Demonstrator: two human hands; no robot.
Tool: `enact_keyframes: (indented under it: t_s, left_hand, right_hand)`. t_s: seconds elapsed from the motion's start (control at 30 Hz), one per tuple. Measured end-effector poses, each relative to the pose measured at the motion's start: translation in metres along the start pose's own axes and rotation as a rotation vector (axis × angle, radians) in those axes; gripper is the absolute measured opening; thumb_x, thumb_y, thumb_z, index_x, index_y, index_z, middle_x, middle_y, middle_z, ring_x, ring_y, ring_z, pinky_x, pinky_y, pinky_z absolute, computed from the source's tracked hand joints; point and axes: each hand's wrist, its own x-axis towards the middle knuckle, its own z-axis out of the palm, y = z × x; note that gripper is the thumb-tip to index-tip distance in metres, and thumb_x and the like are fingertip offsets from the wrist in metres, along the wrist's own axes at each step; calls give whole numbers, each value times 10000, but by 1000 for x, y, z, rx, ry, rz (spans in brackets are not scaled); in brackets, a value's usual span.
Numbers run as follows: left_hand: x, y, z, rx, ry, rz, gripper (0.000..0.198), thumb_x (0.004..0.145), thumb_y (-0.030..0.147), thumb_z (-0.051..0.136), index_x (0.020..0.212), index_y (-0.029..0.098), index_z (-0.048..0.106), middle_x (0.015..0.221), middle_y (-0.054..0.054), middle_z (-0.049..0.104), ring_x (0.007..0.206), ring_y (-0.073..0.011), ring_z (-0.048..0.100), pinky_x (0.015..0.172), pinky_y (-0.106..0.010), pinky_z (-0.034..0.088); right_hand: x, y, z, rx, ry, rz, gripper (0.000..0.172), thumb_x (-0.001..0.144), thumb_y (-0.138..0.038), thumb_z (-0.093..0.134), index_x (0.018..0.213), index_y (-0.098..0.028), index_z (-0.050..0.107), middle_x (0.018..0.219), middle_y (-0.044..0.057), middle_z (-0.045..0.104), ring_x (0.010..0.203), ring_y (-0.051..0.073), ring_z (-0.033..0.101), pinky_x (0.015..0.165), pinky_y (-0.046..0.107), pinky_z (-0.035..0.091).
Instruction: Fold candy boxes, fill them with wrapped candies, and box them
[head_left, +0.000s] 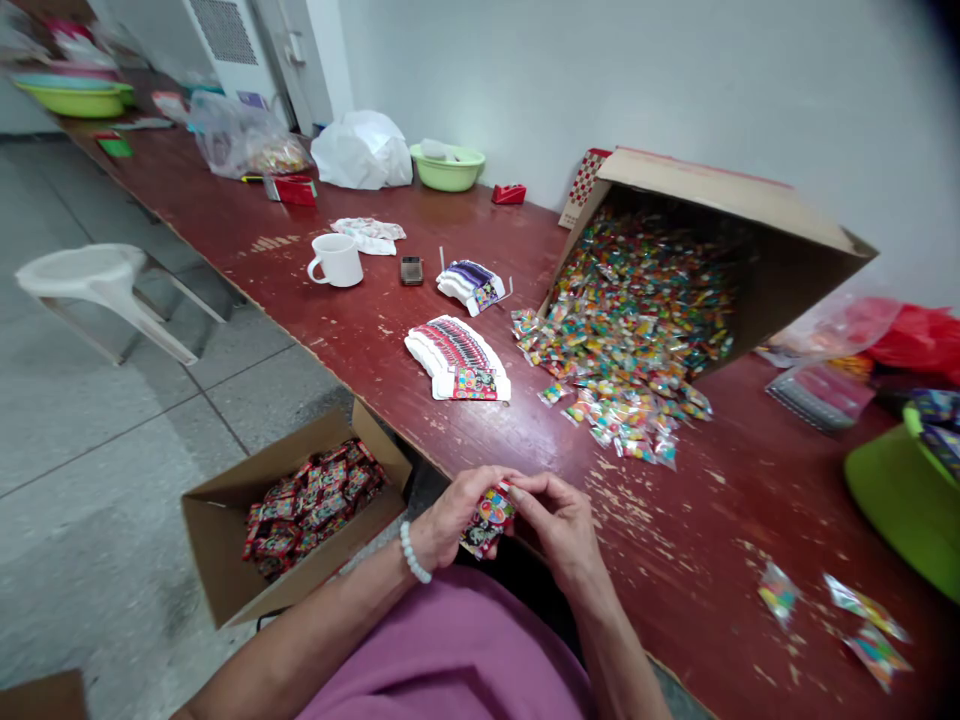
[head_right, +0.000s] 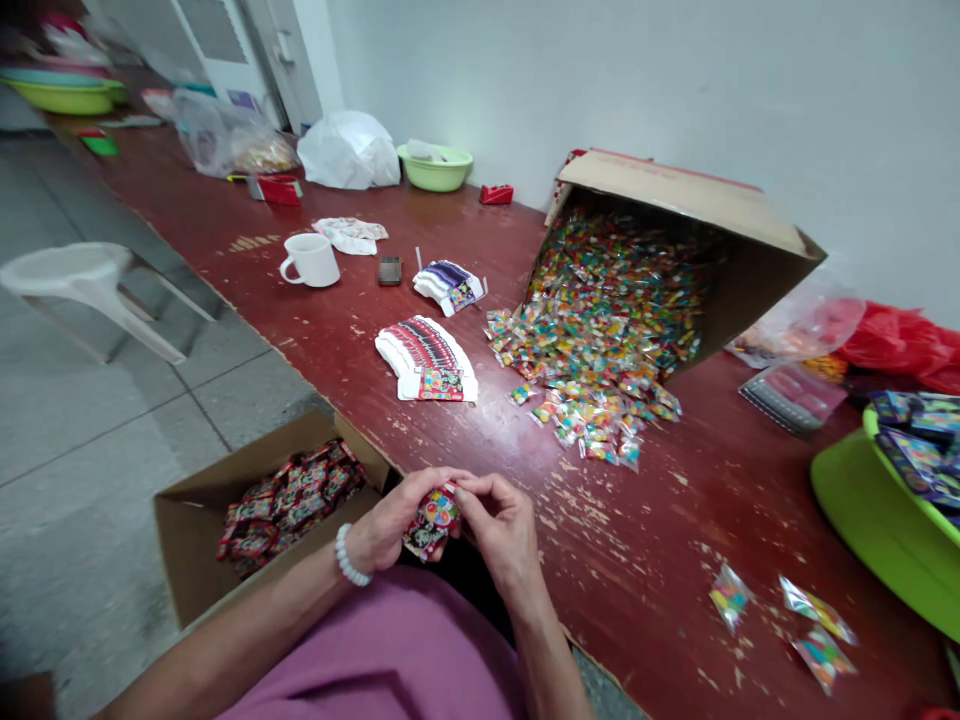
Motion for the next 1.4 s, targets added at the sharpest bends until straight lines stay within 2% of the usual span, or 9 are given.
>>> enact_keyframes:
  t_s: [0.2,0.37,0.5,0.77,0.93,1.07,1.17,1.27,1.4]
  left_hand:
    - [6,-2,-6,-191,14,-35,366,821,412,538,1055,163,669,708,-18,659,477,-113,564,412,-202,422]
    - [10,1,3,-359,73,2,268,793,392,618,904,153,666,674,1,659,549,-119,599,553,-226,456]
    - [8,3,6,-469,111,-1,271,811,406,632,854,141,664,700,-20,687,678,-160,648,692,-264,482]
    - [-12,-1,-6,-419,27,57,371,838,482,610,930,128,668,797,-55,699,648,-137,619,683,-258,480]
    - [-54,23,-57,-4,280,151,524,872,593,489,1219,205,546,726,-4,637,523,-132,558,509,-246,431]
    - [-111,50,-135,625,785,275,485,813,570,586,1122,203,651,1156,-70,665,1068,-243,588,889,-318,457]
    - [-135,64,-172,714,1010,313,537,837,554,550,1225,185,592,1149,-85,664,1073,-254,578,943,-383,430]
    - [-119,69,-168,716,963,454,466,860,476,541,1195,156,589,1049,-83,681,938,-206,615,857,-338,469]
    - [-50,71,-126,1080,779,537,341,898,339,499,1185,182,594,1048,-63,676,891,-171,626,806,-286,482]
  right_hand:
    - [-7,1,-3,-404,-79,-333,163,883,-348,616,972,-232,687,1006,68,671,941,218,628,834,342,496]
    - [-15,7,10,-958,-2,-546,729,706,-397,757,1359,-257,464,1382,138,514,1202,361,493,961,508,403]
    - [-13,12,15,-1124,36,-655,793,716,-297,701,1430,-240,362,1315,151,555,1156,373,506,956,537,375]
    - [-3,8,28,-934,-50,-685,825,712,-460,726,1418,-207,382,1199,149,602,1046,338,576,871,491,468]
    - [6,14,30,-821,-133,-563,986,732,-579,704,1503,-194,225,1420,200,417,1221,368,493,970,550,431]
    - [22,29,-4,-721,67,-441,791,785,-551,665,1437,-216,367,1341,169,495,1114,313,574,940,525,465]
    - [31,41,-25,-751,208,-411,645,817,-499,648,1357,-189,481,1174,138,604,976,273,633,908,486,486]
    - [33,47,-31,-837,248,-435,529,850,-463,613,1289,-173,552,1094,130,642,920,262,641,871,450,496]
    - [34,48,-28,-891,191,-513,388,881,-445,566,1159,-181,625,1051,119,673,904,258,632,850,426,500]
